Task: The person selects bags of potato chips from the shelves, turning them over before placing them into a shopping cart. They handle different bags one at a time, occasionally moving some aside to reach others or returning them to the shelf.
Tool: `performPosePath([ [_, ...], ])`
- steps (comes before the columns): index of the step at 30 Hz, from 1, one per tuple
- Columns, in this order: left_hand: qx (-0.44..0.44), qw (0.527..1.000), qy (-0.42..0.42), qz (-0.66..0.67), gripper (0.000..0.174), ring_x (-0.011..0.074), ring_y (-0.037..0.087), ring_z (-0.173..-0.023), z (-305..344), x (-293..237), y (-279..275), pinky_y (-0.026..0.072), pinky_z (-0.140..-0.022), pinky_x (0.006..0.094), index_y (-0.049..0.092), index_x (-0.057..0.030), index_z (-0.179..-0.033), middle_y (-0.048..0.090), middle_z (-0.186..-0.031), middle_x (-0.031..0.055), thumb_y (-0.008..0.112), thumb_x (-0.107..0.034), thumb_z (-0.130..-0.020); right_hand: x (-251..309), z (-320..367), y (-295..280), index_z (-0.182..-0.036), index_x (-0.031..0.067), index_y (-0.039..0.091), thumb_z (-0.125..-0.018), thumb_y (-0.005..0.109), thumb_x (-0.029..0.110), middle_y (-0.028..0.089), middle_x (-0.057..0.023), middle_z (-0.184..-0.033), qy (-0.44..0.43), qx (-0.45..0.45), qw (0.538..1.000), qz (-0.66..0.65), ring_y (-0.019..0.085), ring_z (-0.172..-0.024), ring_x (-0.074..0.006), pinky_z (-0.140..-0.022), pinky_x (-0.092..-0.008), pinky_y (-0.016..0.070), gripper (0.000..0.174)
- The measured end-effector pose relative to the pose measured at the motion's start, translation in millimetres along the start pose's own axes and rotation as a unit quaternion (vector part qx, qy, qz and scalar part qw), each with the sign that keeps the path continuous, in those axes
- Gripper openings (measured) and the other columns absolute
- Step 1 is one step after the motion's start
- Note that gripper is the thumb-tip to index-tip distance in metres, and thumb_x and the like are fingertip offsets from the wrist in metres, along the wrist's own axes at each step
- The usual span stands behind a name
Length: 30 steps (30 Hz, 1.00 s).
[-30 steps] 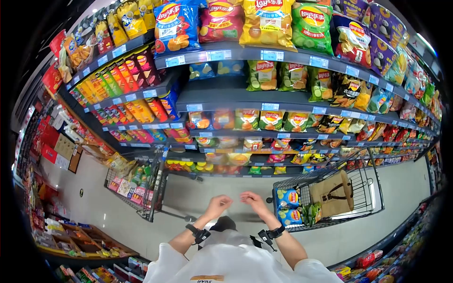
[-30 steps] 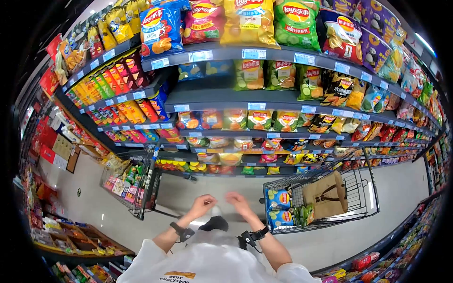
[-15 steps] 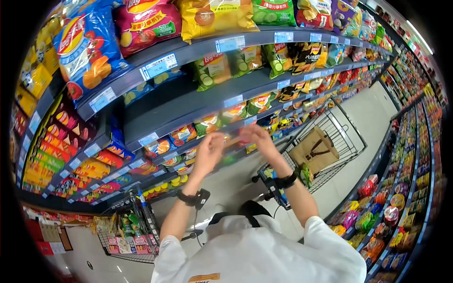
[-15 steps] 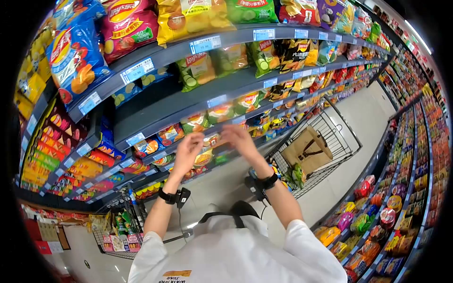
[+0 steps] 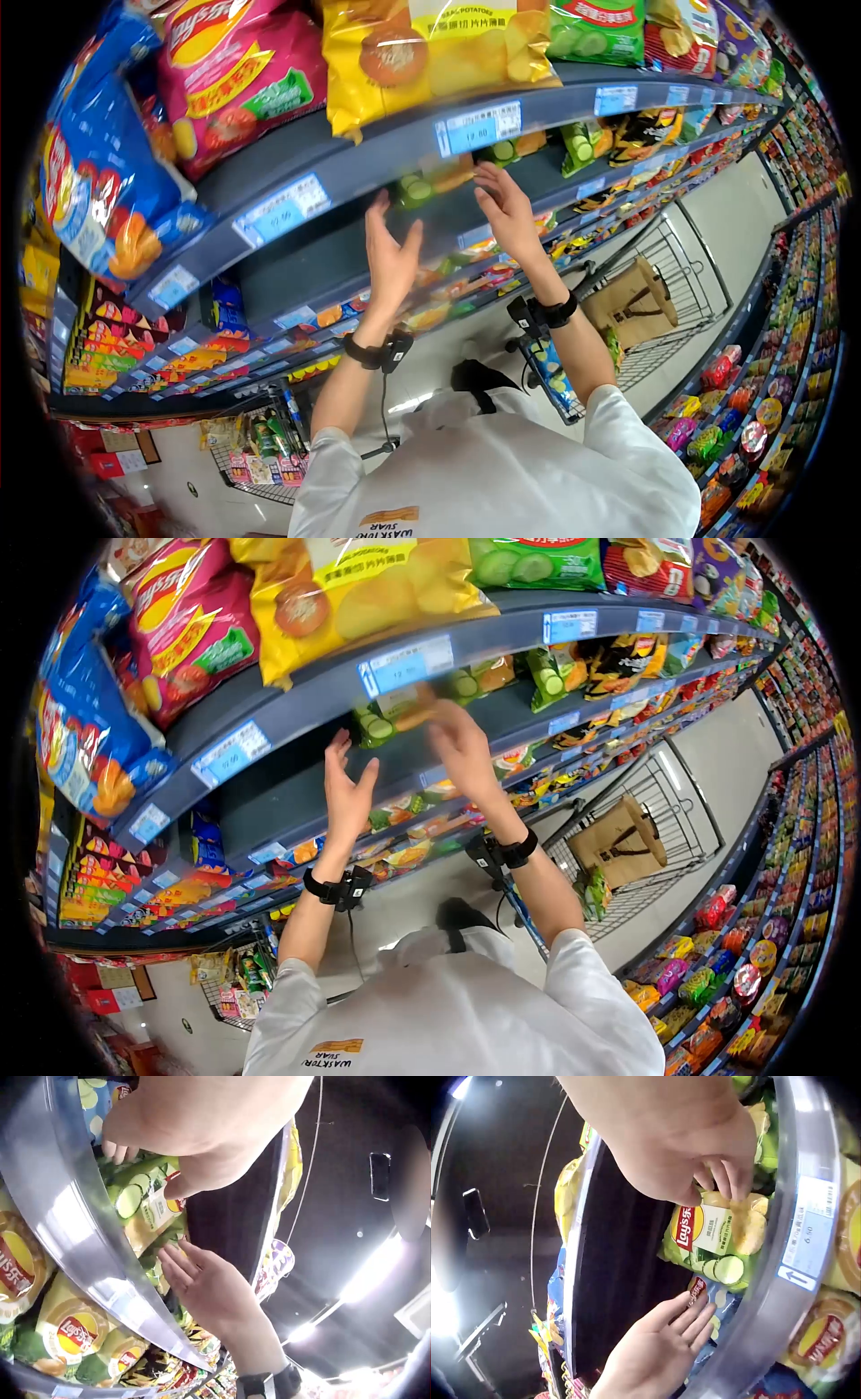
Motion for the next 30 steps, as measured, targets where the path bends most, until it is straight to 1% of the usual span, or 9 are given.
performPosePath([
  [1,0.009,1.000,-0.016,-0.009,0.061,0.0331,0.047,-0.129,-8,8,5,0.0358,-0.108,0.0436,0.039,0.0008,-0.140,0.048,-0.139,0.0209,0.067,-0.011,-0.088,5,-12,0,-0.130,-0.0033,0.049,-0.095,0.058,0.006,0.062,-0.0136,-0.121,-0.089,-0.004,0.988,0.127,0.063,-0.105,-0.0182,-0.083,-0.0281,0.0509,0.037],
  [6,0.117,0.988,-0.101,-0.008,0.055,0.0313,0.053,-0.122,-32,20,22,0.0431,-0.102,0.0423,0.046,0.0024,-0.136,0.054,-0.132,0.0202,0.068,-0.014,-0.088,-13,-42,9,-0.113,-0.0033,0.056,-0.091,0.064,0.011,0.068,-0.0138,-0.084,-0.021,0.051,0.984,0.167,0.065,-0.064,-0.0170,-0.059,-0.0305,0.0494,0.028],
  [7,0.076,0.996,-0.036,-0.040,0.049,0.0306,0.059,-0.113,-34,25,23,0.0482,-0.096,0.0410,0.051,0.0039,-0.130,0.060,-0.123,0.0199,0.068,-0.015,-0.088,-14,-45,10,-0.110,-0.0030,0.057,-0.090,0.065,0.011,0.068,-0.0135,-0.081,-0.019,0.071,0.984,0.164,0.065,-0.065,-0.0169,-0.059,-0.0301,0.0491,0.025],
  [10,0.103,0.992,-0.052,-0.045,0.045,0.0280,0.063,-0.104,-36,37,22,0.0508,-0.091,0.0387,0.053,0.0055,-0.127,0.063,-0.116,0.0202,0.068,-0.014,-0.089,-14,-40,14,-0.091,0.0029,0.070,-0.085,0.065,0.016,0.061,-0.0199,-0.094,0.023,0.049,0.993,0.109,0.058,-0.091,-0.0409,-0.082,-0.0452,0.0474,0.015],
  [15,0.103,0.989,-0.088,0.057,0.037,0.0176,0.063,-0.096,-31,28,12,0.0510,-0.085,0.0314,0.056,0.0064,-0.122,0.066,-0.109,0.0135,0.065,-0.014,-0.093,7,-22,15,-0.110,-0.0023,0.059,-0.083,0.068,0.013,0.060,-0.0229,-0.101,-0.006,0.013,0.991,0.131,0.058,-0.095,-0.0412,-0.081,-0.0446,0.0484,0.032],
  [18,0.057,0.987,-0.062,0.139,0.036,0.0169,0.061,-0.098,-23,20,-4,0.0484,-0.088,0.0311,0.056,0.0041,-0.123,0.065,-0.109,0.0126,0.065,-0.014,-0.093,31,-1,20,-0.128,-0.0014,0.054,-0.085,0.068,0.005,0.058,-0.0092,-0.097,-0.047,-0.020,0.992,0.112,0.049,-0.056,-0.0102,-0.053,-0.0249,0.0416,0.045],
  [23,0.080,0.962,-0.098,0.244,0.027,0.0105,0.056,-0.096,17,-16,-48,0.0457,-0.085,0.0263,0.052,0.0009,-0.121,0.061,-0.107,0.0056,0.059,-0.013,-0.098,83,51,31,-0.126,-0.0013,0.058,-0.086,0.068,0.008,0.062,-0.0103,-0.099,-0.042,-0.023,0.987,0.151,0.055,-0.064,-0.0123,-0.058,-0.0254,0.0451,0.043],
  [26,0.103,0.957,-0.134,0.237,0.026,0.0101,0.055,-0.096,57,-13,-72,0.0454,-0.085,0.0258,0.052,0.0006,-0.120,0.061,-0.109,0.0055,0.059,-0.012,-0.098,99,91,41,-0.117,0.0000,0.065,-0.084,0.071,0.017,0.067,-0.0177,-0.106,-0.014,-0.031,0.989,0.142,0.061,-0.103,-0.0324,-0.087,-0.0365,0.0484,0.038],
  [30,0.109,0.934,-0.157,0.303,0.029,0.0106,0.056,-0.101,111,-14,-92,0.0458,-0.087,0.0256,0.052,0.0014,-0.122,0.062,-0.112,0.0060,0.060,-0.012,-0.097,102,147,52,-0.118,0.0021,0.065,-0.085,0.070,0.017,0.063,-0.0130,-0.120,-0.048,-0.047,0.986,0.155,0.059,-0.111,-0.0291,-0.089,-0.0340,0.0478,0.036],
])
Point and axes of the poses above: each hand's wrist, its own z-axis away from the middle knuckle, its own y-axis out of the palm, x = y × z, the point moved 4 cm from there along -z, towards the middle knuckle
